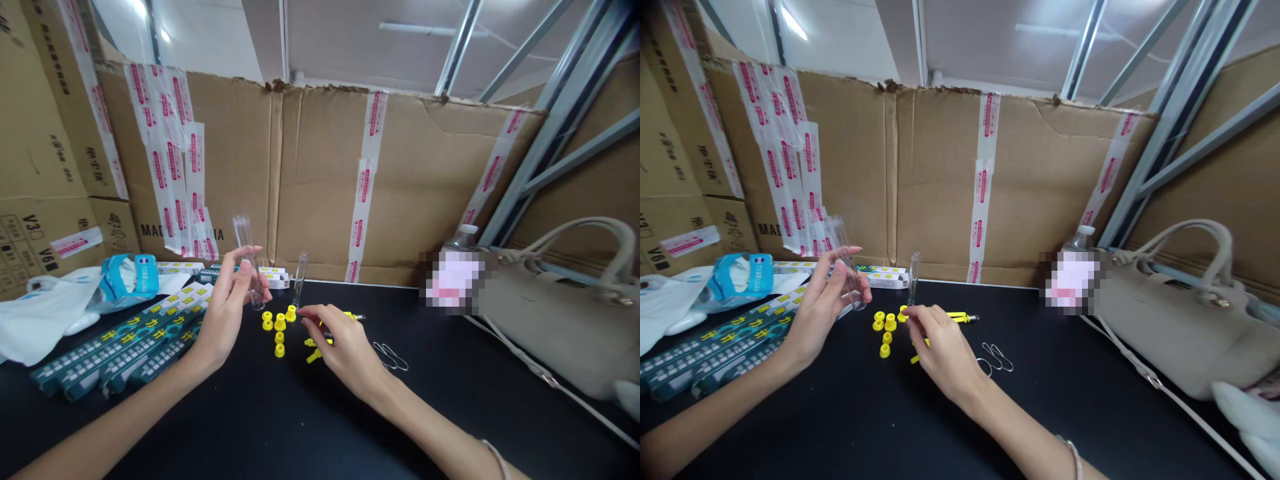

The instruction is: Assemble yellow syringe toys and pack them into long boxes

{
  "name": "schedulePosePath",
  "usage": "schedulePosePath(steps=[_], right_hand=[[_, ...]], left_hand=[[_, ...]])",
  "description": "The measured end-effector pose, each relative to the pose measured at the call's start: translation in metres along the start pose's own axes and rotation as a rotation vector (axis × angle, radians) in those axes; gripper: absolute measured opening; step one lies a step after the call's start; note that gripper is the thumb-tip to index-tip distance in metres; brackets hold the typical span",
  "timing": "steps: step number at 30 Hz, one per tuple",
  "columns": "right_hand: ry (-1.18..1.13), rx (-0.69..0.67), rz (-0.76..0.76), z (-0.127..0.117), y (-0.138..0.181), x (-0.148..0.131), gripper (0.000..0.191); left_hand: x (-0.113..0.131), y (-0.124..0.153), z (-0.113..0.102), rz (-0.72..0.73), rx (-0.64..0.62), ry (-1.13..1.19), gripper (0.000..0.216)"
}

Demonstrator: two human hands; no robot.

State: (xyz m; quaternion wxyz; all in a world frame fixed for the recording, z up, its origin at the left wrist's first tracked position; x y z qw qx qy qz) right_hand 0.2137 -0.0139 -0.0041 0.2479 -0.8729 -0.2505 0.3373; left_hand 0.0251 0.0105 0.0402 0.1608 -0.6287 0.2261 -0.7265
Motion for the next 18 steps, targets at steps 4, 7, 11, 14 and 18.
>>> schedulePosePath(steps=[4, 7, 11, 14, 18], right_hand=[[0.156, -0.093, -0.137, -0.006, -0.004, 0.002, 0.03], [0.197, -0.135, -0.139, -0.022, -0.01, 0.013, 0.037], [0.277, -0.198, -0.064, -0.045, -0.016, 0.043, 0.036], [0.325, -0.219, 0.007, -0.056, -0.018, 0.067, 0.03], [0.315, -0.273, 0.018, -0.055, -0.017, 0.082, 0.023]], left_hand=[[-0.011, 0.0, -0.002, -0.071, 0.026, 0.012, 0.035], [-0.023, 0.006, -0.002, -0.121, -0.019, -0.009, 0.04], [-0.033, 0.012, -0.002, -0.156, -0.056, -0.032, 0.042], [-0.036, 0.015, -0.003, -0.187, -0.073, -0.069, 0.039], [-0.032, 0.018, -0.001, -0.171, -0.121, -0.195, 0.028]])
Point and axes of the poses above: each hand's wrist, its own y-axis away from the middle knuckle, its own z-axis out of the palm, x = y × z, the point moved 2 cm from there along -y, towards the middle knuckle, and after that the axes turned 2 degrees about z, right-handed, at the moved point
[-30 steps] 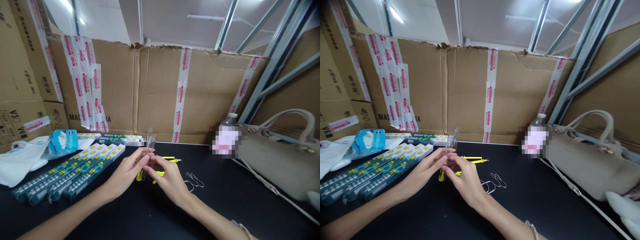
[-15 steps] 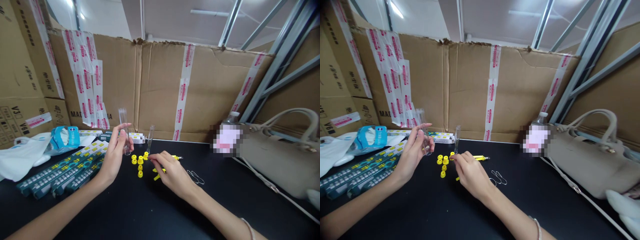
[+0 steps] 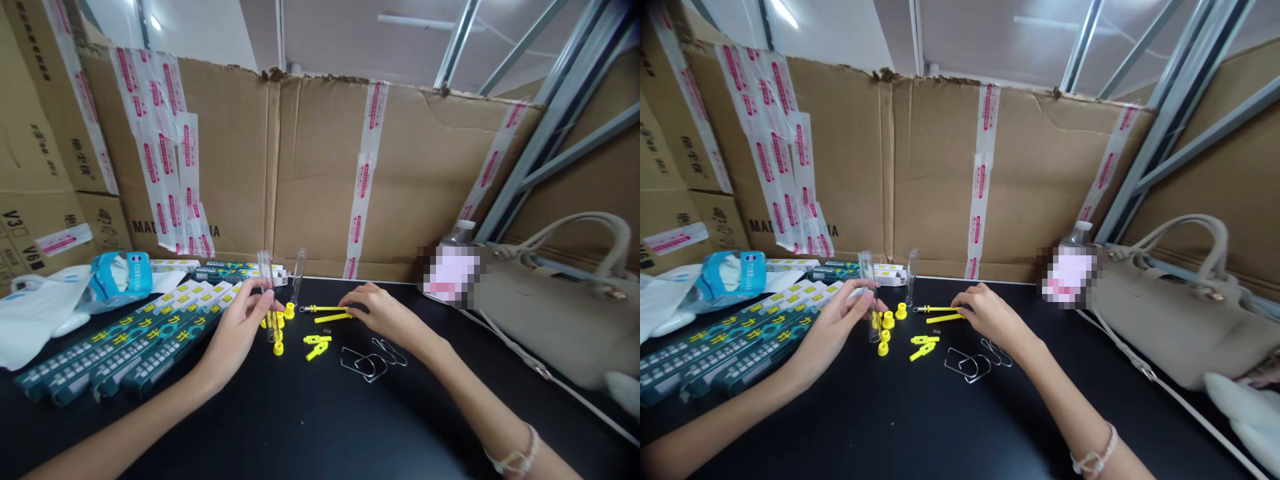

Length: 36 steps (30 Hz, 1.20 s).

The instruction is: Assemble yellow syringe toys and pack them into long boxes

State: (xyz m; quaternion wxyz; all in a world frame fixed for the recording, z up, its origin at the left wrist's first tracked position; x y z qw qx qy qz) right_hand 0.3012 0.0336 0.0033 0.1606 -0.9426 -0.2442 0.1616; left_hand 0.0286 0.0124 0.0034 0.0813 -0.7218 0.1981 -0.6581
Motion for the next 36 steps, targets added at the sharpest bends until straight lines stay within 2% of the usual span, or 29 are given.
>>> schedulePosePath(steps=[3, 6, 8, 14, 19, 26, 31, 33, 35, 36], right_hand=[[-0.019, -0.036, -0.019, 0.008, -0.001, -0.002, 0.022], [-0.03, -0.059, -0.025, 0.017, -0.002, -0.005, 0.018], [-0.033, -0.063, -0.02, 0.02, -0.002, -0.005, 0.016], [-0.044, -0.029, 0.022, 0.016, -0.001, -0.009, 0.015], [-0.064, 0.028, 0.06, 0.007, -0.001, -0.017, 0.022], [-0.076, 0.071, 0.024, 0.002, 0.001, -0.032, 0.024], [-0.036, 0.023, -0.033, 0.001, 0.003, -0.038, 0.026], [-0.028, -0.01, -0.047, 0.0, 0.003, -0.039, 0.029], [-0.034, -0.032, -0.054, -0.002, 0.003, -0.041, 0.031], [-0.037, -0.038, -0.056, -0.003, 0.003, -0.042, 0.032]], left_hand=[[0.005, 0.0, 0.0, 0.072, -0.014, -0.15, 0.023], [0.009, -0.005, -0.006, 0.124, 0.027, -0.364, 0.022], [0.012, -0.011, -0.014, 0.11, 0.046, -0.51, 0.023], [0.012, -0.028, -0.036, 0.05, 0.076, -0.734, 0.013], [0.008, -0.033, -0.045, 0.005, 0.045, -0.797, 0.014], [-0.002, -0.039, -0.052, -0.029, 0.03, -0.844, 0.021], [-0.004, -0.039, -0.072, -0.048, 0.041, -0.917, 0.045], [0.003, -0.035, -0.079, -0.058, 0.05, -0.969, 0.045], [0.011, -0.027, -0.077, -0.085, -0.003, -0.989, 0.042], [0.014, -0.022, -0.071, -0.109, -0.084, -0.98, 0.043]])
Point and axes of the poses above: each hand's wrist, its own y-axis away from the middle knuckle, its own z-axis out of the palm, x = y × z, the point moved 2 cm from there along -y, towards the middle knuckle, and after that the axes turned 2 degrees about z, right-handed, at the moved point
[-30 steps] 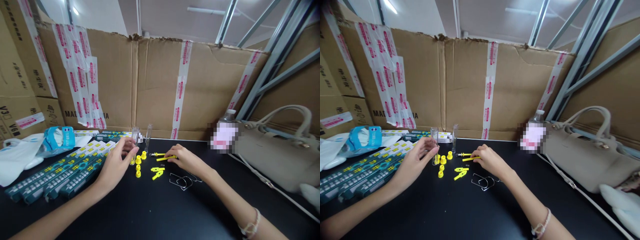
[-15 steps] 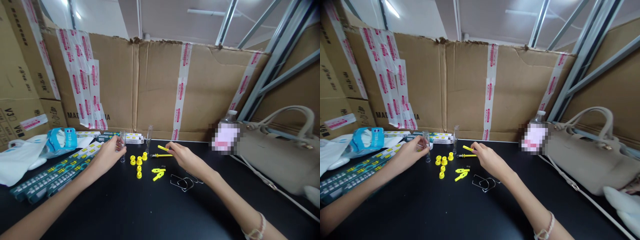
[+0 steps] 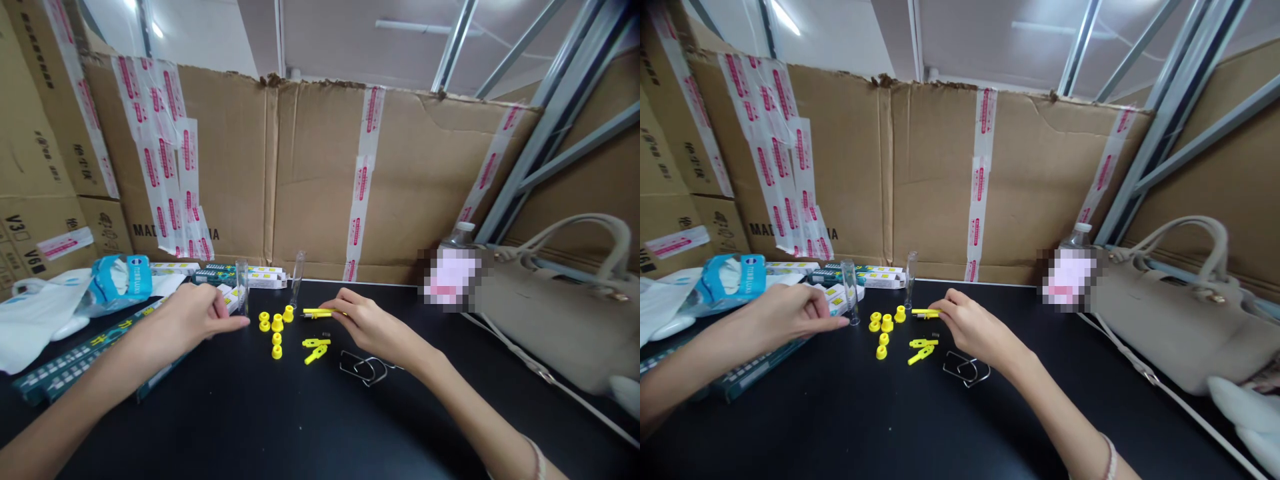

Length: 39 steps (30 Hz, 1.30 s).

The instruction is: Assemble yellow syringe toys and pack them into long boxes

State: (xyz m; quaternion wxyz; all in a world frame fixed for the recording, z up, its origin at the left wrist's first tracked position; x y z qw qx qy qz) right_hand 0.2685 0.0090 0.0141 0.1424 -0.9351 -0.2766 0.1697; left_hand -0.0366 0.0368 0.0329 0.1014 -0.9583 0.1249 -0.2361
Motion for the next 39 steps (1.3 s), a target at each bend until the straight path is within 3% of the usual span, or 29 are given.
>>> schedulePosePath(steps=[1, 2, 5, 9, 12, 15, 20, 23, 27, 32, 35, 37, 39], right_hand=[[-0.001, -0.002, 0.0, -0.001, 0.0, -0.001, 0.032], [0.0, -0.001, 0.001, -0.002, 0.0, -0.002, 0.033], [0.005, 0.004, 0.012, -0.004, 0.0, -0.003, 0.034], [0.004, 0.01, 0.017, -0.005, 0.0, -0.001, 0.034], [0.0, 0.02, 0.025, -0.005, 0.0, 0.002, 0.034], [-0.004, 0.028, 0.035, -0.007, 0.0, 0.003, 0.034], [-0.012, 0.009, 0.033, -0.01, 0.0, 0.0, 0.033], [-0.04, 0.026, 0.028, -0.011, 0.0, 0.0, 0.032], [-0.056, 0.056, 0.031, -0.009, 0.0, 0.0, 0.03], [-0.063, 0.05, -0.036, -0.003, 0.001, -0.013, 0.029], [-0.025, 0.038, -0.091, 0.002, 0.001, -0.027, 0.028], [0.025, 0.024, -0.124, 0.006, 0.001, -0.035, 0.028], [0.076, 0.001, -0.146, 0.009, 0.001, -0.042, 0.029]], left_hand=[[0.008, 0.006, 0.005, 0.006, -0.129, 0.028, 0.042], [0.017, 0.012, 0.011, 0.023, -0.18, 0.085, 0.039], [0.043, 0.028, 0.032, 0.206, -0.1, 0.162, 0.021], [0.052, 0.036, 0.051, 0.237, -0.158, 0.071, 0.017], [0.046, 0.037, 0.05, 0.227, -0.145, 0.065, 0.015], [0.04, 0.038, 0.05, 0.252, -0.136, 0.037, 0.031], [0.043, 0.038, 0.059, 0.163, -0.178, -0.258, 0.054], [0.052, 0.037, 0.061, 0.127, -0.238, -0.356, 0.046], [0.058, 0.037, 0.057, 0.137, -0.277, -0.291, 0.028], [0.047, 0.039, 0.057, 0.23, -0.154, -0.106, 0.027], [0.033, 0.039, 0.066, 0.248, -0.08, -0.067, 0.018], [0.027, 0.037, 0.071, 0.288, 0.043, 0.064, 0.017], [0.023, 0.034, 0.075, 0.284, 0.061, 0.101, 0.017]])
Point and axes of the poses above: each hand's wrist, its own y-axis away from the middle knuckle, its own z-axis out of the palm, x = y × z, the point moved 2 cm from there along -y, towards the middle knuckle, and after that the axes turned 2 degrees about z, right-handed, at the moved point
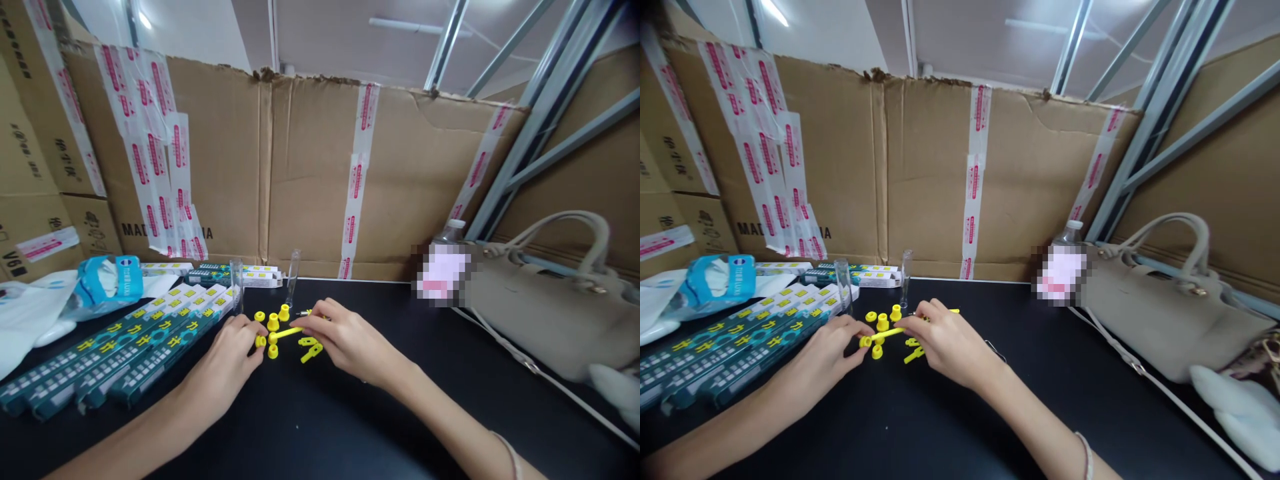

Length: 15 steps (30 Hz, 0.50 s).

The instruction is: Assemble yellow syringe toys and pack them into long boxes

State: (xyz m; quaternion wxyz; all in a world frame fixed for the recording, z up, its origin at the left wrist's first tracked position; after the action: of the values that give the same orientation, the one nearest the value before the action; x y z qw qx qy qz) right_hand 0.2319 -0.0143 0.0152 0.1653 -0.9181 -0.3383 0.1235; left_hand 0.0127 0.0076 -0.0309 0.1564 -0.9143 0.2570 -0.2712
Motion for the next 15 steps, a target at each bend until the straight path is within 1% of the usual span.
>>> schedulePosePath(steps=[3, 5, 7, 10, 12, 15], right_hand=[[0.055, -0.024, -0.008, 0.003, -0.001, -0.006, 0.03], [0.081, -0.025, 0.0, 0.004, -0.001, -0.007, 0.03], [0.096, -0.018, 0.015, 0.005, -0.001, -0.007, 0.03], [0.094, 0.018, 0.052, 0.004, -0.001, -0.004, 0.031], [0.077, 0.046, 0.062, 0.003, -0.001, 0.0, 0.03], [0.1, 0.056, 0.013, 0.0, 0.0, 0.003, 0.033]], left_hand=[[0.002, -0.008, -0.002, -0.027, -0.039, 0.033, 0.014], [0.008, -0.013, -0.007, -0.038, -0.079, 0.068, 0.014], [0.014, -0.018, -0.013, -0.045, -0.099, 0.093, 0.017], [0.022, -0.02, -0.021, -0.054, -0.092, 0.107, 0.028], [0.023, -0.019, -0.022, -0.05, -0.09, 0.116, 0.031], [0.022, -0.018, -0.02, -0.024, -0.075, 0.137, 0.029]])
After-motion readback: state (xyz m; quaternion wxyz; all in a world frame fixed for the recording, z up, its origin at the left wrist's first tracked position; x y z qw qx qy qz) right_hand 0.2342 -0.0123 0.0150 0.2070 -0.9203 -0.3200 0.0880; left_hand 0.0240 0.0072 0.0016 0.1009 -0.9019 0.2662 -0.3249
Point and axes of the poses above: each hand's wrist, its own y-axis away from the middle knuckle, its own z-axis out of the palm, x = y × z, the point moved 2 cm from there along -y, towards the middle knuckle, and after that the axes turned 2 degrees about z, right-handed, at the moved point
